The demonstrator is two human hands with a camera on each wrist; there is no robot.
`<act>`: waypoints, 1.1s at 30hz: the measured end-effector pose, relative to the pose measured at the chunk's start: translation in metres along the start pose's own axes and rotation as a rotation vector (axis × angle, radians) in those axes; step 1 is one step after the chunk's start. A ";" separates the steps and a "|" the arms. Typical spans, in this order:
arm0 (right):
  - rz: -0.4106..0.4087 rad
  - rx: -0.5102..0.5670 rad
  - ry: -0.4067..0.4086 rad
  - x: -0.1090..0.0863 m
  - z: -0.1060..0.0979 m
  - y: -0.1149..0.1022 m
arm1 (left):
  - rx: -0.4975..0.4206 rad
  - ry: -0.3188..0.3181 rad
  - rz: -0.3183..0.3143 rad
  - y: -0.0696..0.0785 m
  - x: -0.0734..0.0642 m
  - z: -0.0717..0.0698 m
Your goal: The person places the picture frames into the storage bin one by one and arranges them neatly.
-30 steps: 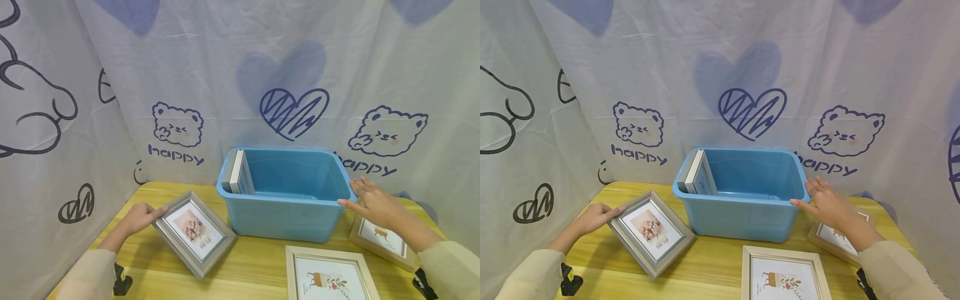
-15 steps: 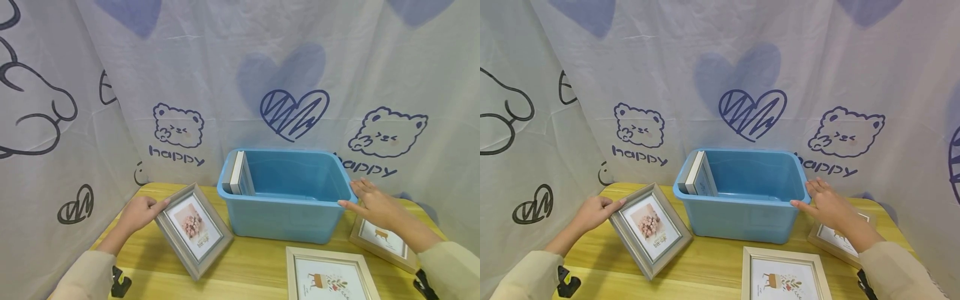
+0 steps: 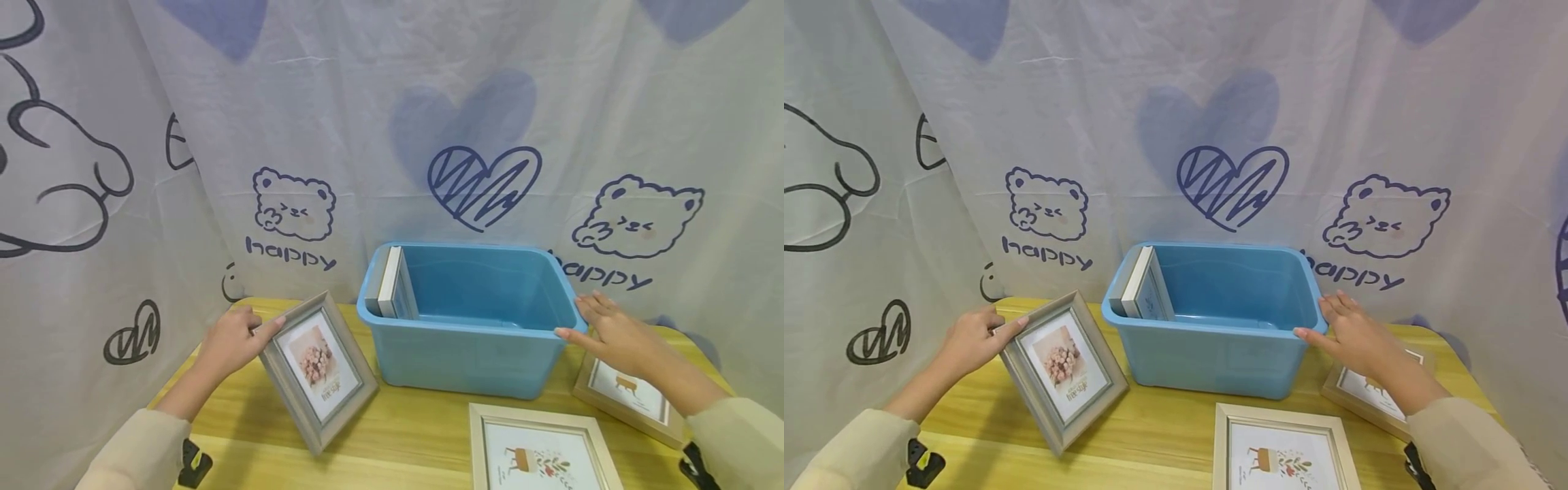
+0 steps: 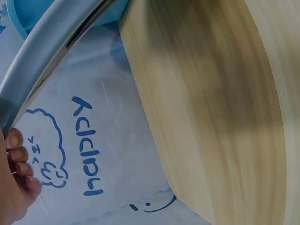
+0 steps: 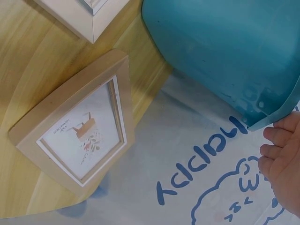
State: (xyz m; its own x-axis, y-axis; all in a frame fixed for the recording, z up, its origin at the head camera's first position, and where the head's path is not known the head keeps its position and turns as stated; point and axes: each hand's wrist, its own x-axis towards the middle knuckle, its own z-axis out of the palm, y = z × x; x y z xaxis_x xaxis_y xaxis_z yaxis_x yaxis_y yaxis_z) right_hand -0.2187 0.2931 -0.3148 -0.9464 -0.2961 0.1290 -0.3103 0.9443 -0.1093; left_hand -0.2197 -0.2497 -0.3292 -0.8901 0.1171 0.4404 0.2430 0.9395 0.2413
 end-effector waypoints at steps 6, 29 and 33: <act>0.002 0.010 -0.005 0.001 0.001 0.000 | -0.002 0.229 0.183 0.002 0.001 0.002; 0.002 0.003 0.000 0.000 0.001 -0.001 | 0.196 0.709 0.537 0.032 0.013 0.005; 0.010 0.001 -0.002 0.000 0.001 -0.002 | 0.249 0.741 0.551 0.034 0.015 0.003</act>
State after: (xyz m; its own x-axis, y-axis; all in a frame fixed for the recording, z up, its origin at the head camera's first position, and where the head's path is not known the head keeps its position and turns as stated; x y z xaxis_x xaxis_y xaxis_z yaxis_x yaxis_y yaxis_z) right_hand -0.2182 0.2914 -0.3155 -0.9496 -0.2873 0.1258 -0.3012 0.9470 -0.1112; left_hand -0.2258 -0.2154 -0.3176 -0.1842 0.4102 0.8932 0.3896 0.8648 -0.3168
